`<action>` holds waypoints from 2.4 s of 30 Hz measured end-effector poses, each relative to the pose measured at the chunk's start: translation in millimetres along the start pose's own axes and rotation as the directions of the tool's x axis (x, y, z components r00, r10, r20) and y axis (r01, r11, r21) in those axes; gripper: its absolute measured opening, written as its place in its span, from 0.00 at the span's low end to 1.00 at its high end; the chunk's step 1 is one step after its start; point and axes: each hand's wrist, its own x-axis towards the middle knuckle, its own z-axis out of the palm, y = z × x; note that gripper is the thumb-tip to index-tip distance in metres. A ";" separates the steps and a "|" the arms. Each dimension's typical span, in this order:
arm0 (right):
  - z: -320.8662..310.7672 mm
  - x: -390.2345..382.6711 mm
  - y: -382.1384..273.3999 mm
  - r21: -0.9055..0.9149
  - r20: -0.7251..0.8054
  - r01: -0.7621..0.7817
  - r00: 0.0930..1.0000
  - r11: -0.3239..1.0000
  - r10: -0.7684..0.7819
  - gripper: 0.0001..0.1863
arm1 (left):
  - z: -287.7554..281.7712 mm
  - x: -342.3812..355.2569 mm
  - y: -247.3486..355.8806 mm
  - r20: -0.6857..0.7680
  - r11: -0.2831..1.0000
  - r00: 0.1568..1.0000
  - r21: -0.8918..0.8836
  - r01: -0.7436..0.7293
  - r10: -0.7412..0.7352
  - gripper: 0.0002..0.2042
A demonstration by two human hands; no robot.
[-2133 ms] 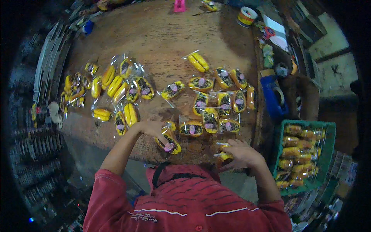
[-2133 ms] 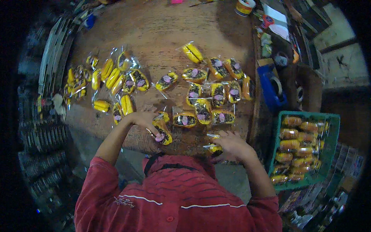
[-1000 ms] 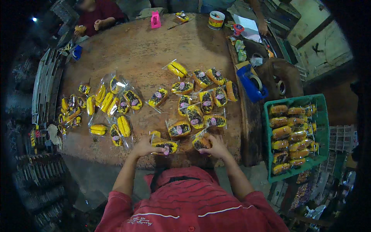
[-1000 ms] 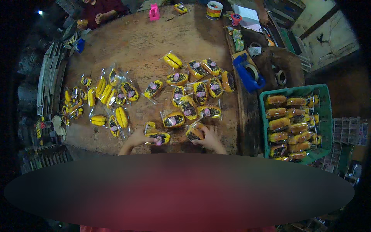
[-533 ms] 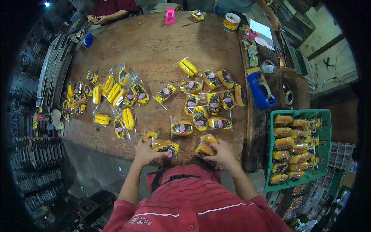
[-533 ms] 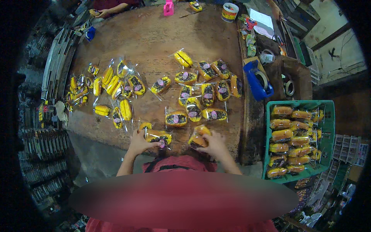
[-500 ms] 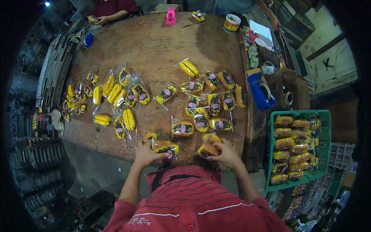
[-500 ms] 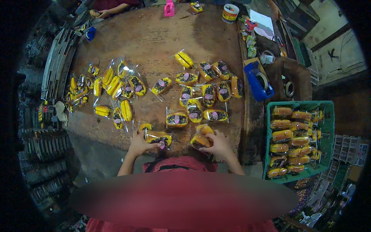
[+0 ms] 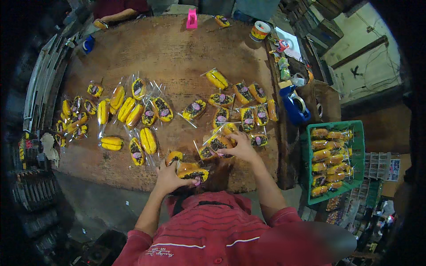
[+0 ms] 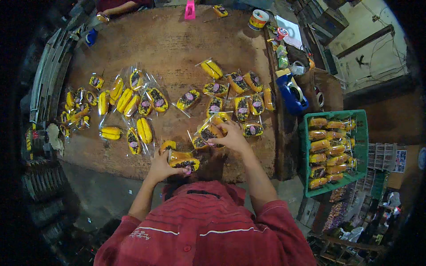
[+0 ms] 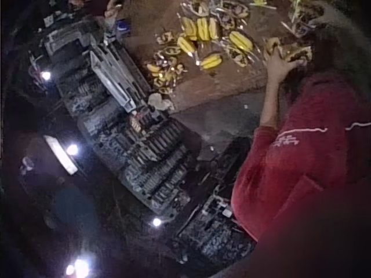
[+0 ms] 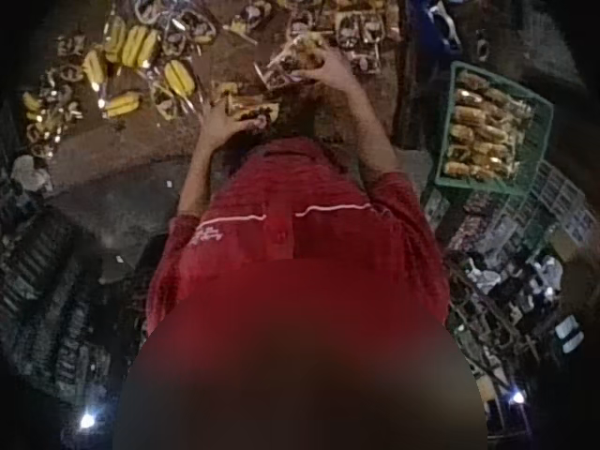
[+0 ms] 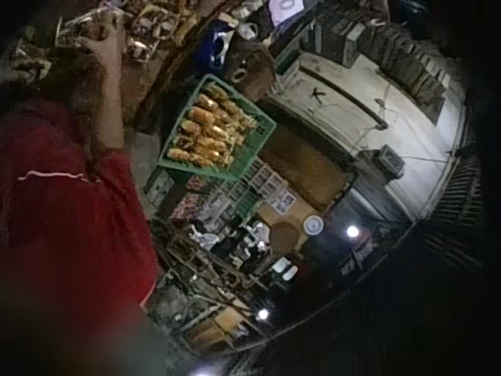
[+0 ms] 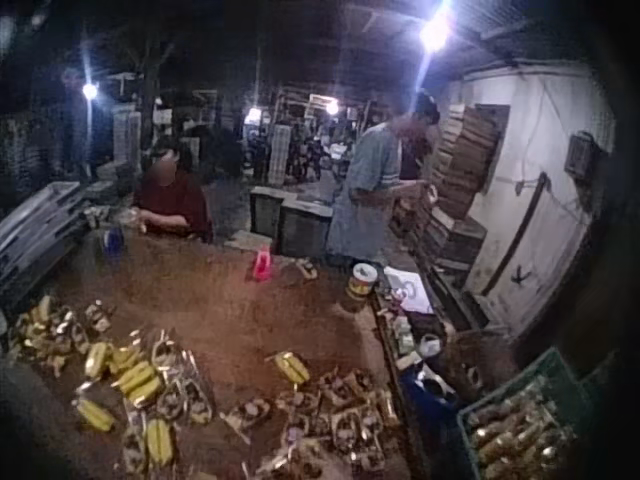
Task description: The person picks up individually wrapped yellow snack packages from a wooden table and places them into a green plastic crate. They repeat this pick-and-place action multiple times, filling the crate with the packaged snacks.
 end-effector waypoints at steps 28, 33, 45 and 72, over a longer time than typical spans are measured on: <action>-15.8 54.5 -75.3 0.068 0.960 0.196 0.253 0.978 -0.118 0.36 | 5.4 -58.8 -59.6 -0.355 0.996 0.932 -0.019 -0.091 0.079 0.56; 11.0 136.2 -74.4 0.177 0.982 0.171 -0.088 0.969 -0.164 0.33 | 38.3 -108.3 -26.4 -0.468 0.980 0.860 -0.106 0.171 -0.201 0.55; 29.3 126.3 -96.1 0.058 0.992 0.512 -0.123 0.857 0.006 0.38 | 118.6 -181.3 57.4 -0.764 0.922 0.519 -0.276 0.273 -0.383 0.57; -425.0 -405.2 172.2 -0.805 -0.092 0.055 0.972 0.591 -0.216 0.31 | 148.6 7.7 223.8 -0.618 0.741 0.509 0.188 -0.644 0.599 0.56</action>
